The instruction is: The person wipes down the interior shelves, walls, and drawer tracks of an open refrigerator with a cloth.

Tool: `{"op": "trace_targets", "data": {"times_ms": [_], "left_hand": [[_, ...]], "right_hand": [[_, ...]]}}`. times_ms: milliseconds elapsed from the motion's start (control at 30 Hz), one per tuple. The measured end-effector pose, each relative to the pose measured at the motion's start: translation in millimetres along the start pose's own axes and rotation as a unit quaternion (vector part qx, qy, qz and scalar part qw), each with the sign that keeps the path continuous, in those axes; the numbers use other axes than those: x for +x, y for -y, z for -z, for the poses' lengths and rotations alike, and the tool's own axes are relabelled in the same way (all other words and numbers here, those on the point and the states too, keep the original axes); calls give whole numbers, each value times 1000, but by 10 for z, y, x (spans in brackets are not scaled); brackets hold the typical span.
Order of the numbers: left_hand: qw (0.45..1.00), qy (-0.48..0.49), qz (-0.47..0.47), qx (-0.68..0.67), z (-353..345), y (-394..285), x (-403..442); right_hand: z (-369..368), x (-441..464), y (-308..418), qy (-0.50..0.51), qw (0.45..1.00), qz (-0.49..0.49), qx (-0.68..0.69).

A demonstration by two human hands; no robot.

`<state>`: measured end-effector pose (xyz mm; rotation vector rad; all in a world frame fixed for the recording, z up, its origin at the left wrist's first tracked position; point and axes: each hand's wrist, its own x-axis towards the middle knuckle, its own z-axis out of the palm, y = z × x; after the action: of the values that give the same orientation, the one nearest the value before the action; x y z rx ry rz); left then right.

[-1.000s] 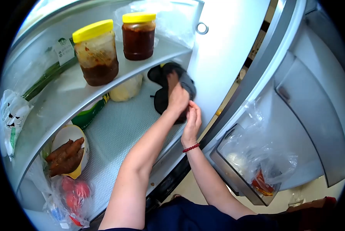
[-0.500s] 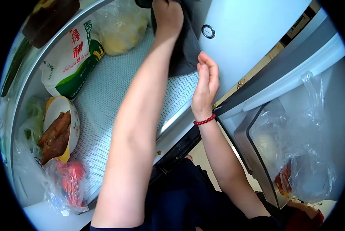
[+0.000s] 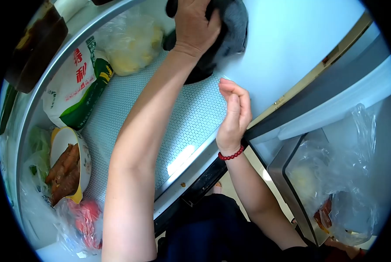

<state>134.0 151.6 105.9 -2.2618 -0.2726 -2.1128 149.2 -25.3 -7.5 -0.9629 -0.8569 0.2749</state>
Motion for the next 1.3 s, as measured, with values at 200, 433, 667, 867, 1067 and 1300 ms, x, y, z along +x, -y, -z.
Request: {"op": "trace_targets", "data": {"times_ms": [200,433,667,867,1067,1300], "left_hand": [[961,107,252,36,112,1365,-114],[947,55,264,174,170,2196,-20],[965,22,246,92,90,886,-18],[984,24,172,-22,44,-66,-11],[959,124,156,-203,201,-591,-284],[853,-48,491,-171,173,-277,49]], "right_hand": [[8,4,-8,21,1000,12,-10],[22,23,-11,37,998,19,-40],[-16,54,4,40,994,66,-83],[-54,-8,33,42,992,68,-95],[7,-22,39,43,990,21,-130],[-22,12,37,14,991,38,-129]]}}
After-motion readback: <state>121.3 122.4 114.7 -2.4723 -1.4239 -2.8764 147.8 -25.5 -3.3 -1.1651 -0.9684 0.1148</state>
